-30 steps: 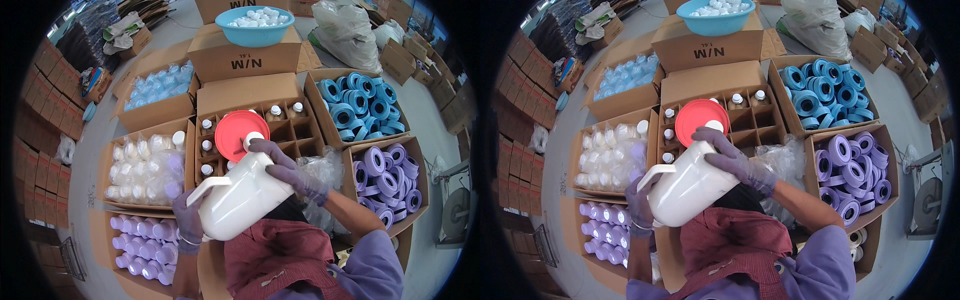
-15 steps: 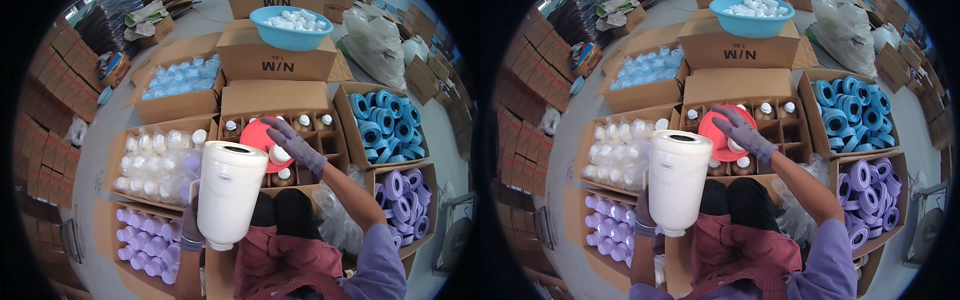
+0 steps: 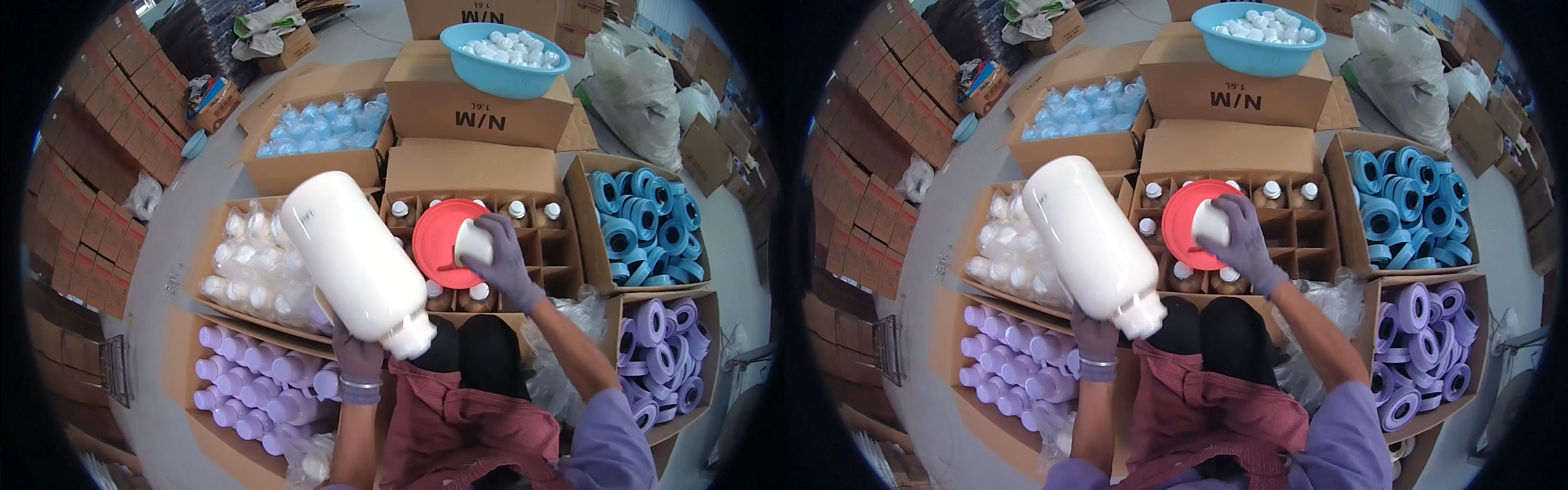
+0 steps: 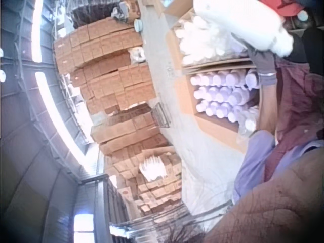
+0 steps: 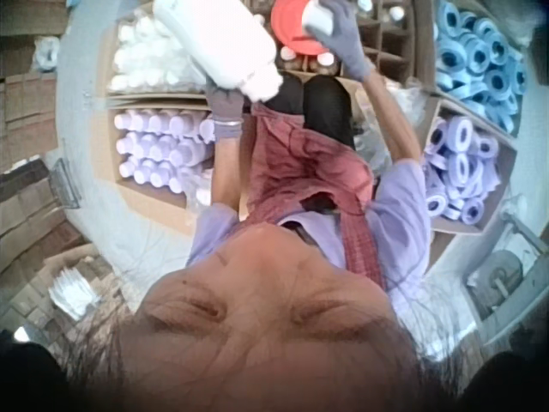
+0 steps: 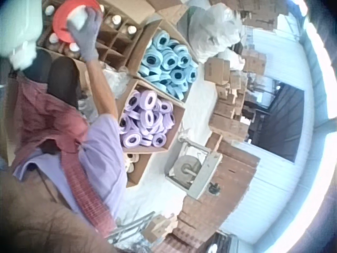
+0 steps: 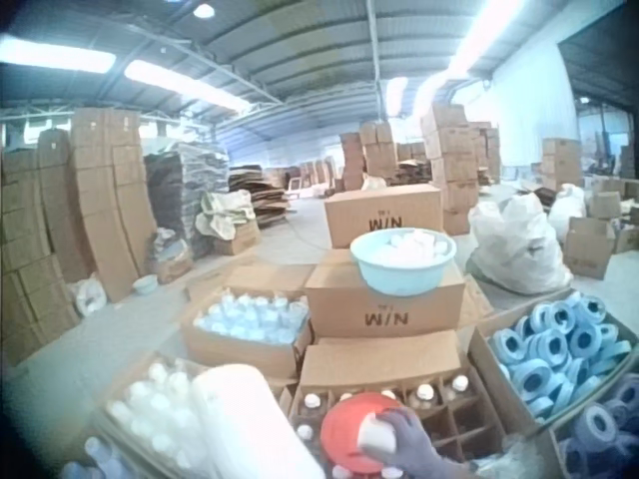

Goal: The person moves a metal frame, then assembles electric kettles by inserting inner components, attaching lids, and wrapping each unit in plastic. The person handles purple and white kettle bodies, lids, and plastic wrap, placing finished units into boxes.

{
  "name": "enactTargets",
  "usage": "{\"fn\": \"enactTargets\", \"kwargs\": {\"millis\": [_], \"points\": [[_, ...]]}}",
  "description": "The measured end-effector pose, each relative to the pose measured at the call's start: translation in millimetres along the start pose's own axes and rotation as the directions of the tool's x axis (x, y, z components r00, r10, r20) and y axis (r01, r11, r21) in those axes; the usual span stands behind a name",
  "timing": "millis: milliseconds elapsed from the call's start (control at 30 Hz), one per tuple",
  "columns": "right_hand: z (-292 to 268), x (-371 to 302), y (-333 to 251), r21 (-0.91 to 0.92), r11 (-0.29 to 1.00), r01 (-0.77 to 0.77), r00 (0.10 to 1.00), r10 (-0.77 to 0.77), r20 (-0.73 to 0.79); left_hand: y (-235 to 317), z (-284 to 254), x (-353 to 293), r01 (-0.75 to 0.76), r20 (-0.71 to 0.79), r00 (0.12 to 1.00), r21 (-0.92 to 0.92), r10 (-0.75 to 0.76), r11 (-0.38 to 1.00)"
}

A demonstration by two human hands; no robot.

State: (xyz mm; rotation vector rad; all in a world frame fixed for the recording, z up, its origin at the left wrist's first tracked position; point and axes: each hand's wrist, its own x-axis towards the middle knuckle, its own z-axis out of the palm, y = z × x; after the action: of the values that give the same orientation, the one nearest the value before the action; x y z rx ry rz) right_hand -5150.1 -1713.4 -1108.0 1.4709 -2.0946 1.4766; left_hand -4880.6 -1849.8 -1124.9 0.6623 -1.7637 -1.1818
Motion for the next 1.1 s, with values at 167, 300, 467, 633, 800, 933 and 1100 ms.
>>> {"fn": "enactTargets", "kwargs": {"millis": [167,300,467,633,800,933,1100], "points": [[-16,-47,-105,0.07,0.964,0.256,0.959,-0.245,-0.14,36,55,0,-0.136,0.011,0.991,0.041,0.136,0.99],[7,-70,-125,0.92,-0.176,-0.35,0.696,0.608,0.381,61,79,-8,0.131,0.017,0.988,-0.625,-0.154,0.769],[7,-100,-109,0.465,-0.73,-0.501,0.725,-0.061,0.686,34,55,1,-0.071,0.174,0.979,-0.171,0.101,0.983],[-1,-56,-102,0.316,0.395,-0.863,0.447,0.303,0.842,-35,-65,29,0.399,0.381,0.907,-0.629,-0.183,0.667],[53,-9,44,-0.469,0.882,-0.04,0.821,0.297,0.489,20,-110,1,0.563,0.342,0.825,-0.425,-0.451,0.709],[99,-52,159,-0.711,0.674,0.198,0.8,0.308,0.515,-17,-84,-54,0.58,0.318,0.814,-0.408,-0.486,0.705],[101,-32,109,-0.235,0.822,-0.519,0.622,0.551,0.555,-5,-110,-63,0.674,0.245,0.739,-0.296,-0.628,0.677]]}}
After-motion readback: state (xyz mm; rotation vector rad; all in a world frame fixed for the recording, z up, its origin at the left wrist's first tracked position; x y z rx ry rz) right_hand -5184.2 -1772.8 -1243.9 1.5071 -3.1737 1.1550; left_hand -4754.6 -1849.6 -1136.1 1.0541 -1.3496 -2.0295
